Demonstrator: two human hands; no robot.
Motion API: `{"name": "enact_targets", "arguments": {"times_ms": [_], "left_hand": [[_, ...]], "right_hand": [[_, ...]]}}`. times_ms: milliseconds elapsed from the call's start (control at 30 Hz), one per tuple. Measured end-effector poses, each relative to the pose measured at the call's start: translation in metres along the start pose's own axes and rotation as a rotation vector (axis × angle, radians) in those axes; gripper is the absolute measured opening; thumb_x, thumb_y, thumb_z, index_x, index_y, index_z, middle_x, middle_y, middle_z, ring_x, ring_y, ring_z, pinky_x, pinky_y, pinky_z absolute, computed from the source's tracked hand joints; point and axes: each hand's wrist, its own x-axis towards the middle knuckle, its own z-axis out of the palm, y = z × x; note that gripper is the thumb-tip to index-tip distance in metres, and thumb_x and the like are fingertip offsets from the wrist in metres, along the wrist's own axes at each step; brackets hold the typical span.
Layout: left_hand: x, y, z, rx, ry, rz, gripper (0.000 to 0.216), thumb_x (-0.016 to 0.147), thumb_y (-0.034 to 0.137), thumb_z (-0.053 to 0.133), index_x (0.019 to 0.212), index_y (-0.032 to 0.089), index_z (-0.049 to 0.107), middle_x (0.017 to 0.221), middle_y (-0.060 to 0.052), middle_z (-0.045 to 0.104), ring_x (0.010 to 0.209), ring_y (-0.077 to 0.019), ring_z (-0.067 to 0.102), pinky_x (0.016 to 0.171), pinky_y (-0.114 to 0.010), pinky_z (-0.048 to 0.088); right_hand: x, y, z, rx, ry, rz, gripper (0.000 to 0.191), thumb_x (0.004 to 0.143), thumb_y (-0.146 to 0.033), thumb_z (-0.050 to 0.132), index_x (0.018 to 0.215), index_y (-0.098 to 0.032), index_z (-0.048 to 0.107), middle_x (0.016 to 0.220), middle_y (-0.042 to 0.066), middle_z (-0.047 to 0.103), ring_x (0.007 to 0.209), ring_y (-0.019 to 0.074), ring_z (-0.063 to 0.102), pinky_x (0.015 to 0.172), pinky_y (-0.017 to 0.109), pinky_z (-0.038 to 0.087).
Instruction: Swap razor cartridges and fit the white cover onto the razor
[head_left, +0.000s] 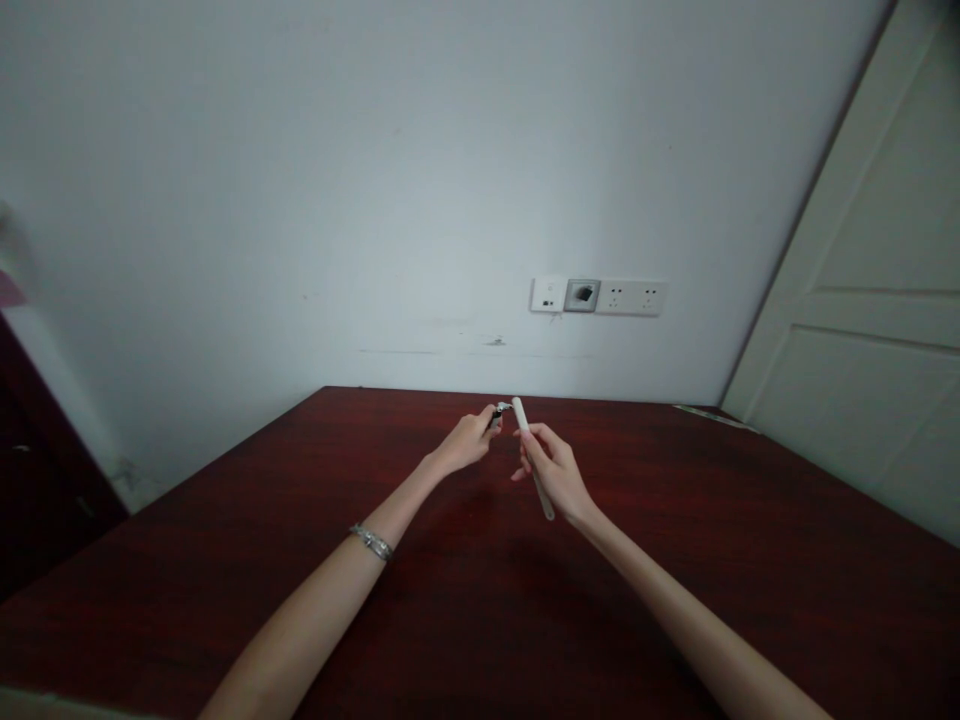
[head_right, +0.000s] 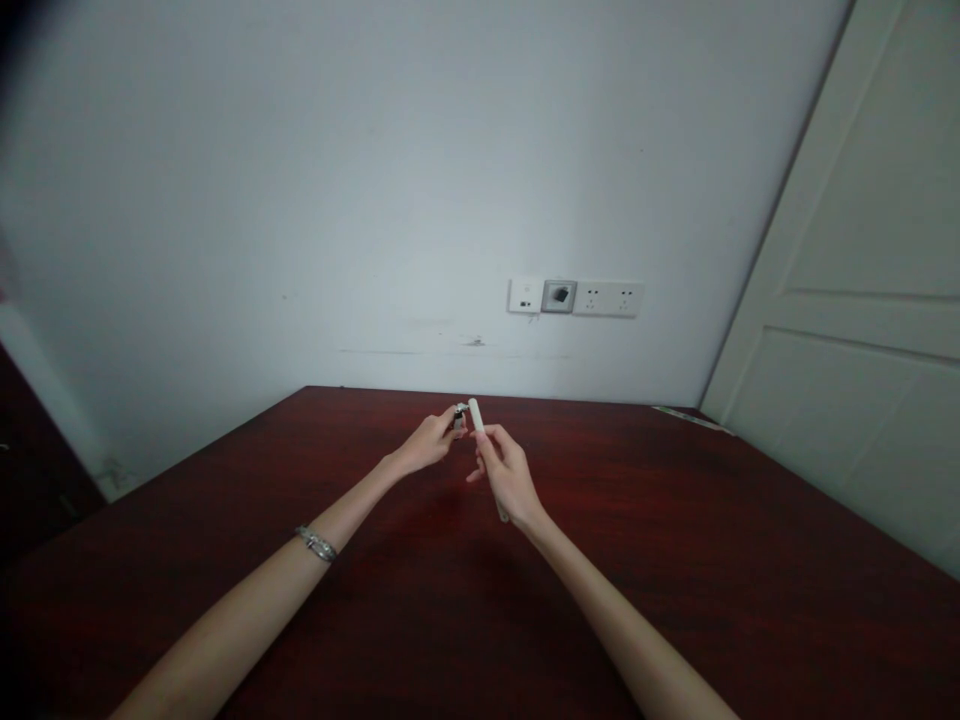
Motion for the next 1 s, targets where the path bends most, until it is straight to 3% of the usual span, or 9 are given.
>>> {"name": "enact_targets", "arguments": {"times_ms": [500, 800, 1000], "left_hand": [[-0.005, 0.006, -0.004, 0.073, 0.020, -0.005, 0.014, 0.085, 0.019, 0.045, 0.097, 0.019, 0.051, 0.082, -0.006, 0.066, 0.080, -0.0189, 0.064, 0.065, -0.022, 0.041], [-0.005, 0.003, 0.000, 0.049, 0.064, 0.017, 0.012, 0.085, 0.019, 0.044, 0.095, 0.019, 0.051, 0.079, -0.005, 0.064, 0.074, -0.0162, 0.063, 0.062, -0.020, 0.039], [-0.004, 0.005, 0.000, 0.019, 0.082, 0.004, 0.015, 0.086, 0.022, 0.043, 0.097, 0.018, 0.051, 0.070, -0.001, 0.061, 0.058, -0.0115, 0.056, 0.056, -0.018, 0.036]], "right_hand": [[-0.006, 0.015, 0.000, -0.149, -0.016, -0.072, 0.028, 0.085, -0.044, 0.044, 0.092, -0.019, 0.056, 0.059, -0.005, 0.040, 0.048, 0.0082, 0.047, 0.049, 0.024, 0.050], [-0.010, 0.019, 0.007, -0.058, 0.021, -0.050, 0.029, 0.084, -0.047, 0.045, 0.088, -0.019, 0.055, 0.062, -0.005, 0.041, 0.051, 0.0080, 0.046, 0.051, 0.023, 0.051], [-0.013, 0.019, 0.010, -0.076, 0.004, -0.036, 0.029, 0.083, -0.046, 0.047, 0.087, -0.019, 0.055, 0.062, -0.005, 0.042, 0.050, 0.0081, 0.048, 0.050, 0.023, 0.050]]}}
